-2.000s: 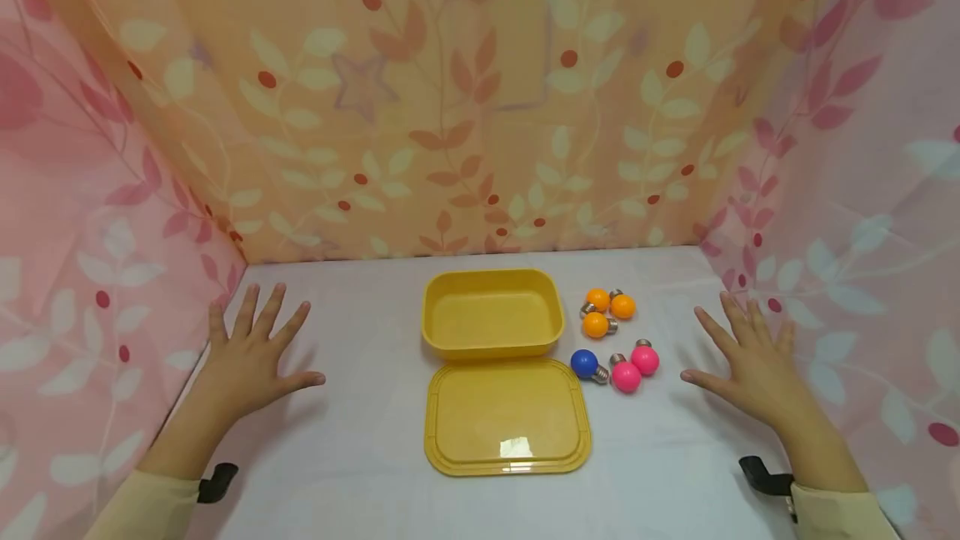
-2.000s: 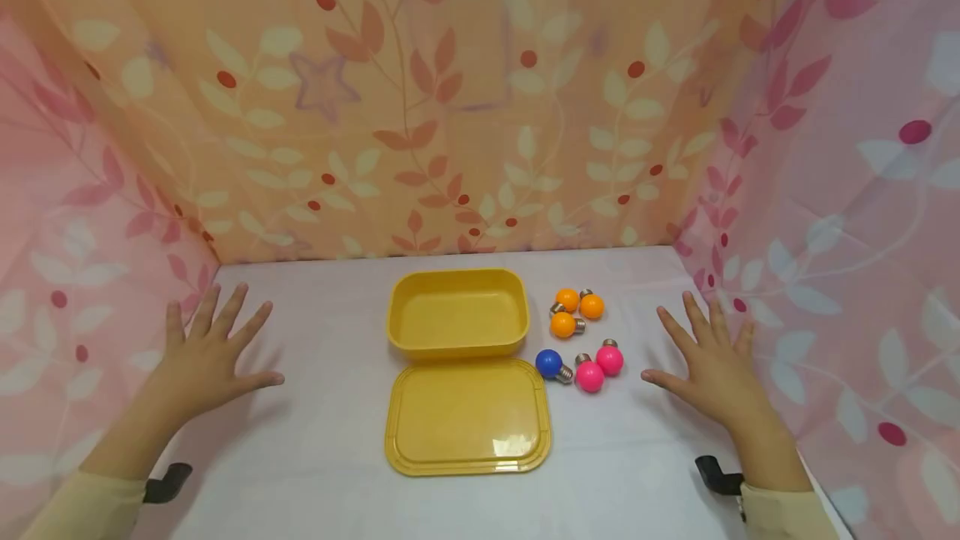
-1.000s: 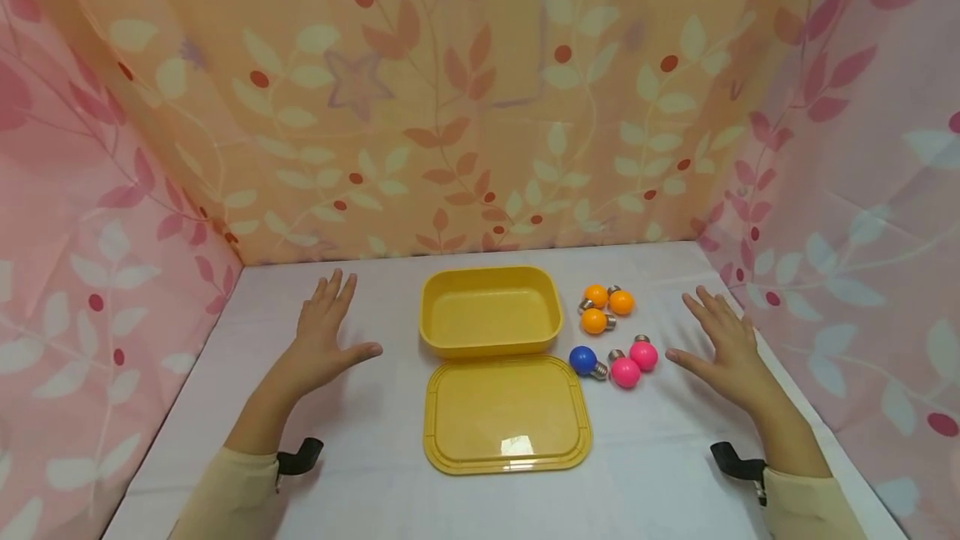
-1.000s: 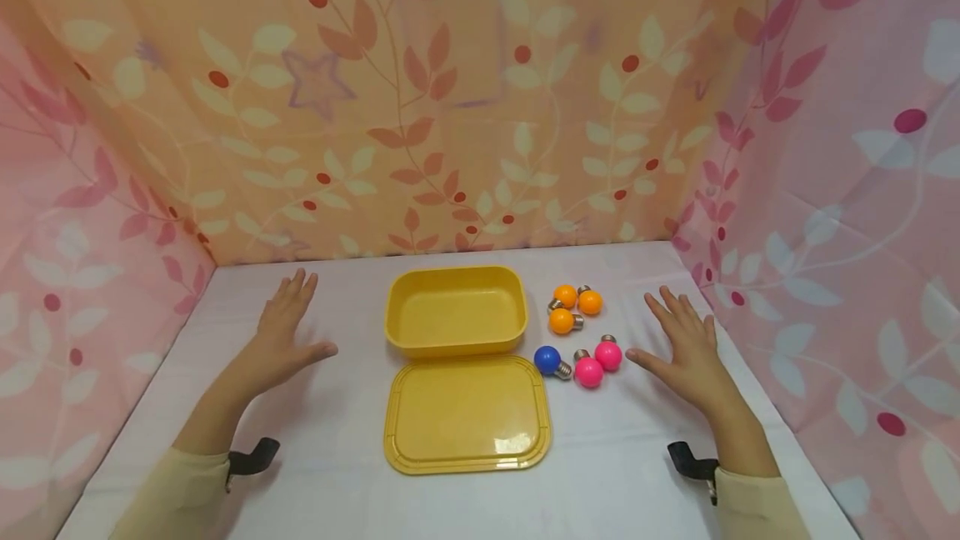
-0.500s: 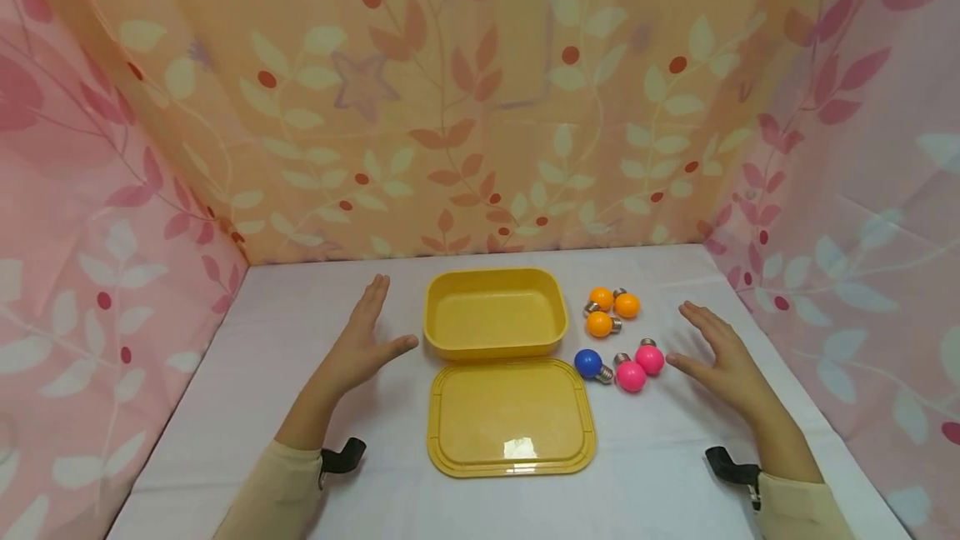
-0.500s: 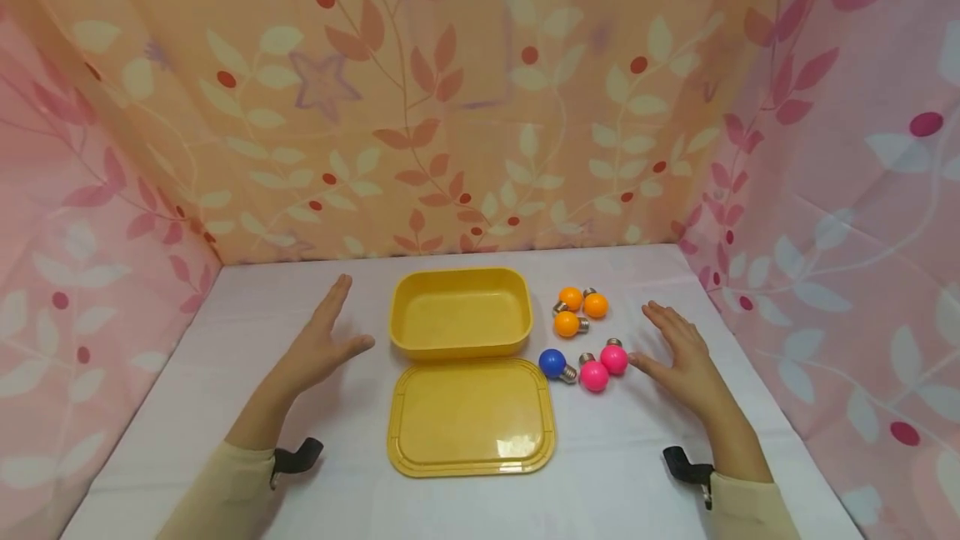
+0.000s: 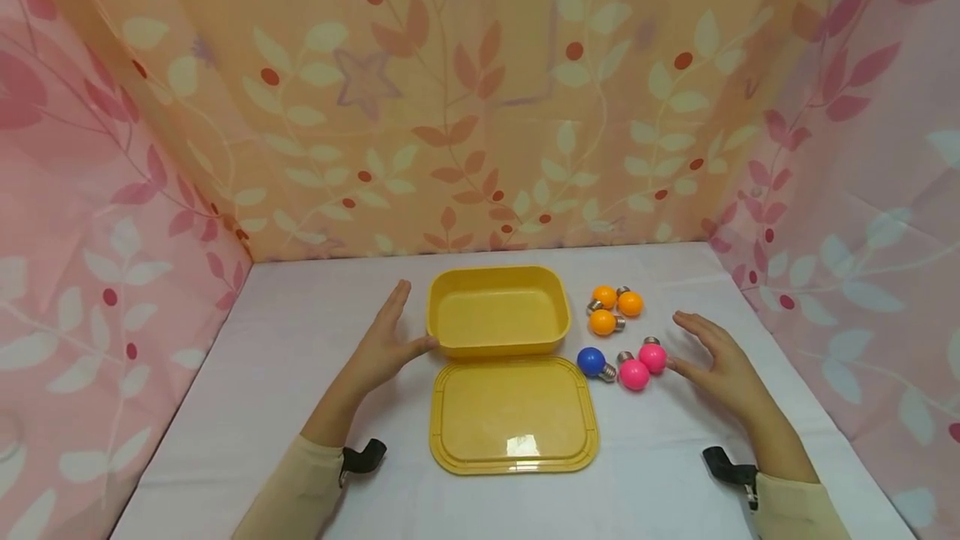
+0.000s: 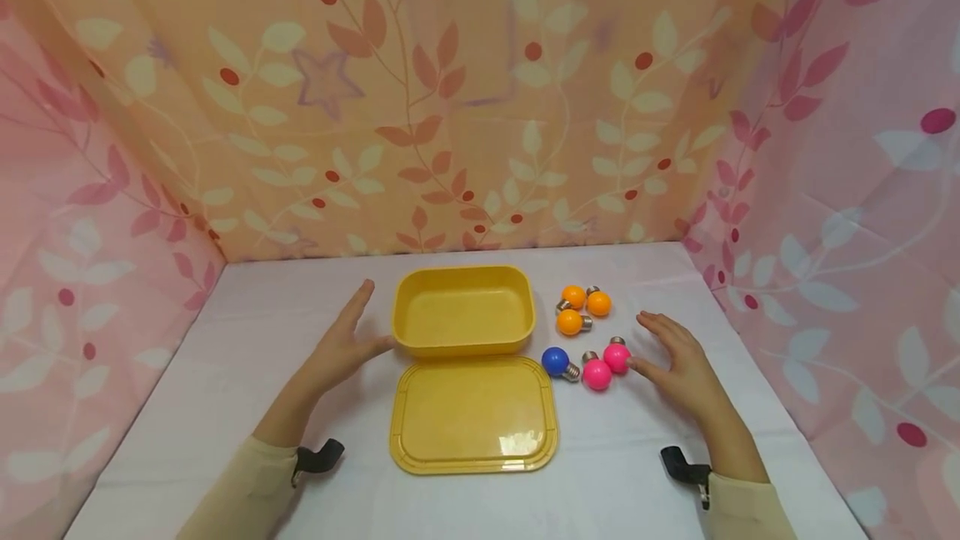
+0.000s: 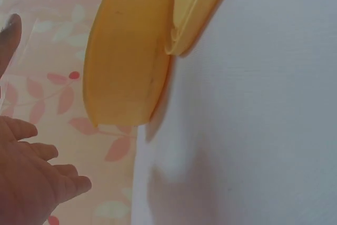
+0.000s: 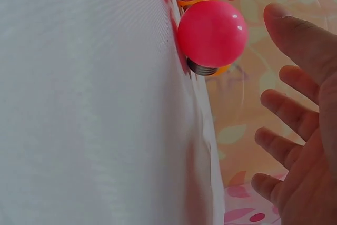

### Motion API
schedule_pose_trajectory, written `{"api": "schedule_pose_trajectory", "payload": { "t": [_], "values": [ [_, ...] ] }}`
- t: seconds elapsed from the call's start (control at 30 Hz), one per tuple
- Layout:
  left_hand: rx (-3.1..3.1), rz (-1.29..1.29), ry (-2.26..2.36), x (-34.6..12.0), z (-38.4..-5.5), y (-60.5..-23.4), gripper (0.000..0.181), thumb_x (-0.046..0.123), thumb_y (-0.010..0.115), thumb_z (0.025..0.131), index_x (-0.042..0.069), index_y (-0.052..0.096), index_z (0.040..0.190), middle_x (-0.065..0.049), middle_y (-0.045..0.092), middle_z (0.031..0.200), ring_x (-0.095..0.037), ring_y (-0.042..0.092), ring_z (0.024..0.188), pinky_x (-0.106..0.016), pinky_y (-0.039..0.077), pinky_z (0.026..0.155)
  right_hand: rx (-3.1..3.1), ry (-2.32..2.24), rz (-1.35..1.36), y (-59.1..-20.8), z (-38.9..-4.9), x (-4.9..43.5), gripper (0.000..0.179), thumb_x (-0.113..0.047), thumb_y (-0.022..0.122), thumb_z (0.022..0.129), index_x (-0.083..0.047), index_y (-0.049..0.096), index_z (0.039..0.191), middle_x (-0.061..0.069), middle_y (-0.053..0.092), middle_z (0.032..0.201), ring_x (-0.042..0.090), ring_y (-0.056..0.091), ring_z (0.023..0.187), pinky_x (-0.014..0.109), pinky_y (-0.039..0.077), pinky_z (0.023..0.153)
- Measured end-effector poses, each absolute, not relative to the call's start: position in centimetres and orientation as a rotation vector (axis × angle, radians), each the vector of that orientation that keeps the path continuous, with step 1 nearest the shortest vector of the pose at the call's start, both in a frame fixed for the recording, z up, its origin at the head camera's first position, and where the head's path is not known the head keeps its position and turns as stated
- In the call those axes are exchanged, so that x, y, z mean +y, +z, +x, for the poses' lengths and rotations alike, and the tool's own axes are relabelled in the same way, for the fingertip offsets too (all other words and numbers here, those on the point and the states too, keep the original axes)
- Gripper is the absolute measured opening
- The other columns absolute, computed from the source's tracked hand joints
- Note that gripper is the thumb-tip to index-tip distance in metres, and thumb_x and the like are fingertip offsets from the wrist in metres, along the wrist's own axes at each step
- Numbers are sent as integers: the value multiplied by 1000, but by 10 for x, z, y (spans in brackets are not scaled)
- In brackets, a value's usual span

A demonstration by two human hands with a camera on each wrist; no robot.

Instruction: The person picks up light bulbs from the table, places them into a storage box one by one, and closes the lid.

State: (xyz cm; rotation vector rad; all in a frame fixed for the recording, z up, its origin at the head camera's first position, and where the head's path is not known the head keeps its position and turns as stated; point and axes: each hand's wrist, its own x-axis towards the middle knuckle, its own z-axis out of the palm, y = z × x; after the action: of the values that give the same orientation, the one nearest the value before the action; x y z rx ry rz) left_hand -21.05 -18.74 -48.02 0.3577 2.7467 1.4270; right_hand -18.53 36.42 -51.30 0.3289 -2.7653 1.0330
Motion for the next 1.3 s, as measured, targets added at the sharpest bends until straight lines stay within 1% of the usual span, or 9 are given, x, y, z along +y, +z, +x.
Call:
{"api": "schedule_pose_trajectory", "payload": {
  "t": [0.1, 0.17, 0.23, 0.43, 0.63, 0.73, 0.9, 1.07, 1.3],
  "values": [
    [2717, 329, 1459, -185, -211, -487, 114, 48, 84, 83, 18, 12, 167, -5, 6, 174, -32, 8, 159, -60, 15, 127, -2733, 1033, 345, -517, -185, 364, 73, -23, 86, 85, -6, 53, 147, 23, 47, 152, 49, 36, 141, 77, 32, 108],
    [2678, 290, 1493, -183, -212, -492, 114, 48, 84, 83, 19, 14, 166, -5, 8, 173, -33, 11, 159, -59, 16, 127, -2716, 1030, 348, -520, -185, 364, 69, -20, 86, 84, -5, 56, 145, 22, 50, 150, 47, 38, 140, 73, 31, 112],
    [2631, 266, 1528, -182, -213, -498, 112, 48, 84, 83, 18, 15, 166, -6, 11, 173, -36, 15, 158, -58, 19, 127, -2711, 1026, 341, -523, -185, 363, 67, -18, 87, 83, -5, 58, 142, 21, 52, 148, 46, 40, 139, 72, 31, 113],
    [2557, 270, 1575, -176, -215, -510, 110, 46, 84, 84, 13, 18, 165, -9, 16, 172, -35, 21, 156, -50, 24, 126, -2764, 1001, 289, -527, -182, 360, 64, -28, 87, 84, -7, 61, 139, 21, 54, 142, 45, 42, 134, 76, 36, 106],
    [2503, 330, 1632, -175, -217, -515, 104, 35, 83, 87, 5, 20, 164, -11, 21, 170, -28, 26, 155, -44, 29, 125, -2771, 939, 287, -529, -181, 355, 63, -33, 88, 82, -7, 64, 134, 18, 59, 134, 43, 46, 130, 74, 39, 104],
    [2491, 350, 1653, -176, -217, -517, 102, 32, 83, 87, 5, 21, 163, -11, 24, 169, -26, 28, 154, -42, 30, 123, -2766, 906, 293, -531, -182, 353, 60, -32, 88, 82, -8, 66, 132, 16, 60, 129, 41, 48, 127, 73, 40, 103],
    [2507, 352, 1679, -175, -217, -519, 99, 35, 81, 88, 6, 24, 163, -9, 28, 167, -24, 32, 153, -40, 33, 122, -2762, 859, 297, -532, -183, 351, 55, -30, 90, 80, -11, 69, 128, 13, 63, 123, 38, 50, 123, 71, 41, 102],
    [2527, 336, 1682, -174, -218, -521, 95, 37, 82, 87, 10, 30, 162, -6, 33, 166, -22, 36, 150, -37, 36, 120, -2793, 850, 273, -533, -182, 350, 51, -31, 89, 82, -16, 70, 127, 7, 65, 120, 34, 52, 122, 71, 44, 101],
    [2535, 336, 1713, -173, -217, -522, 91, 36, 81, 87, 9, 34, 160, -9, 37, 164, -26, 38, 149, -39, 39, 118, -2789, 836, 287, -536, -182, 351, 51, -35, 88, 83, -18, 70, 127, 3, 67, 118, 30, 55, 119, 68, 47, 100]
  ]
}}
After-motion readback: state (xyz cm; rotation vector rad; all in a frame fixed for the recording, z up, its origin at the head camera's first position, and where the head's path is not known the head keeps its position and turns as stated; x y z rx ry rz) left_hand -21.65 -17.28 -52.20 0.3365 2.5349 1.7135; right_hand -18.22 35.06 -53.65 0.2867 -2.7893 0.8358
